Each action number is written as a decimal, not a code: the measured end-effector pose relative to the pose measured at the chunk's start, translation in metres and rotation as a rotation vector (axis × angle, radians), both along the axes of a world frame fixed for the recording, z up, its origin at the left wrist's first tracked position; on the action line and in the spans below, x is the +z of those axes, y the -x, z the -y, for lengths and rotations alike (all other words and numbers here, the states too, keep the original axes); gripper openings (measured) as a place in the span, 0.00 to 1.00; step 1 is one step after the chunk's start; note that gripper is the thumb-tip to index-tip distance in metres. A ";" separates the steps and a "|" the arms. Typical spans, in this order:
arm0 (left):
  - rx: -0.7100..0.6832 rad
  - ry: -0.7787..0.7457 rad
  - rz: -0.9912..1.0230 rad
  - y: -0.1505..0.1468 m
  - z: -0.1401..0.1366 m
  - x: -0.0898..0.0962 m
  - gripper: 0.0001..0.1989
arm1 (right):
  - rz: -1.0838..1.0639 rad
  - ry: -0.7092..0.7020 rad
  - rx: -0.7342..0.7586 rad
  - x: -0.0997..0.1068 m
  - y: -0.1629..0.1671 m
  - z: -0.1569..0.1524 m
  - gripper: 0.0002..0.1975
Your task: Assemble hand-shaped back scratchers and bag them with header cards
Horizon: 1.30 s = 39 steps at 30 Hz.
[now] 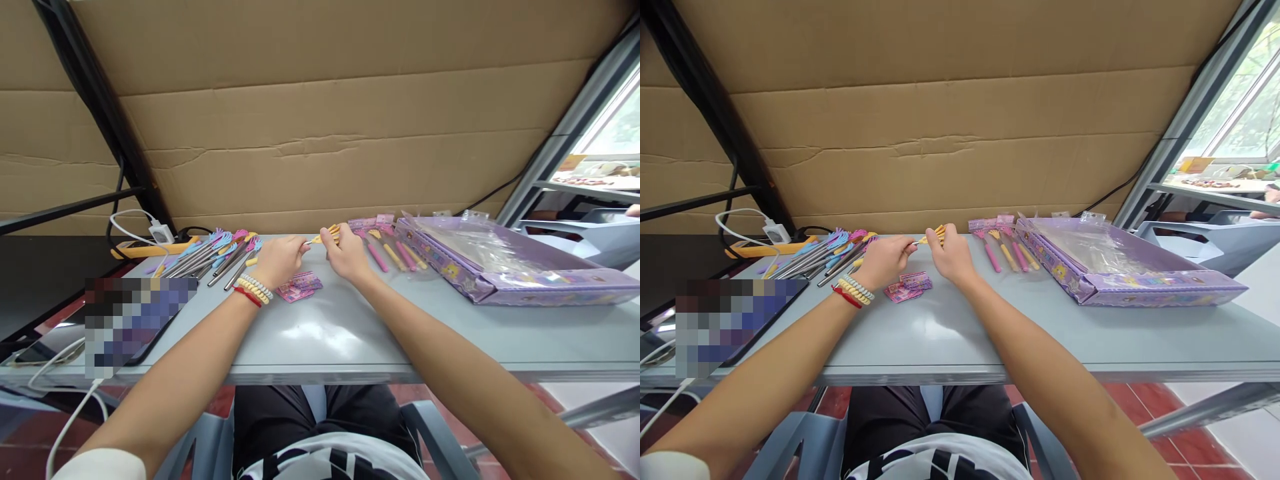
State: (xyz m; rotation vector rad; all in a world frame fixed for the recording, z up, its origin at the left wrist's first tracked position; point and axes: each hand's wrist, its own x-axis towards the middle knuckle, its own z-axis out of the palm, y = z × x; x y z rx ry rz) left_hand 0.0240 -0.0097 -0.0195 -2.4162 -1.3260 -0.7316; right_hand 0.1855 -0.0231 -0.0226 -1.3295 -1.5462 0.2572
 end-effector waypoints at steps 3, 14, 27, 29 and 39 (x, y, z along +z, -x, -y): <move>-0.050 0.009 -0.002 -0.003 -0.006 -0.002 0.16 | -0.109 0.063 0.091 -0.002 -0.005 -0.008 0.13; 0.344 -0.169 0.266 0.094 -0.058 0.003 0.14 | -0.895 -0.207 -0.562 0.038 -0.156 -0.014 0.12; 0.348 -0.015 0.307 0.112 -0.062 0.001 0.12 | -1.220 -0.247 -0.509 0.042 -0.178 -0.003 0.08; 0.357 -0.025 0.318 0.113 -0.063 0.001 0.10 | -1.247 -0.241 -0.462 0.043 -0.177 0.000 0.09; 0.360 0.027 0.323 0.113 -0.062 0.005 0.12 | -1.274 -0.293 -0.429 0.039 -0.182 -0.002 0.13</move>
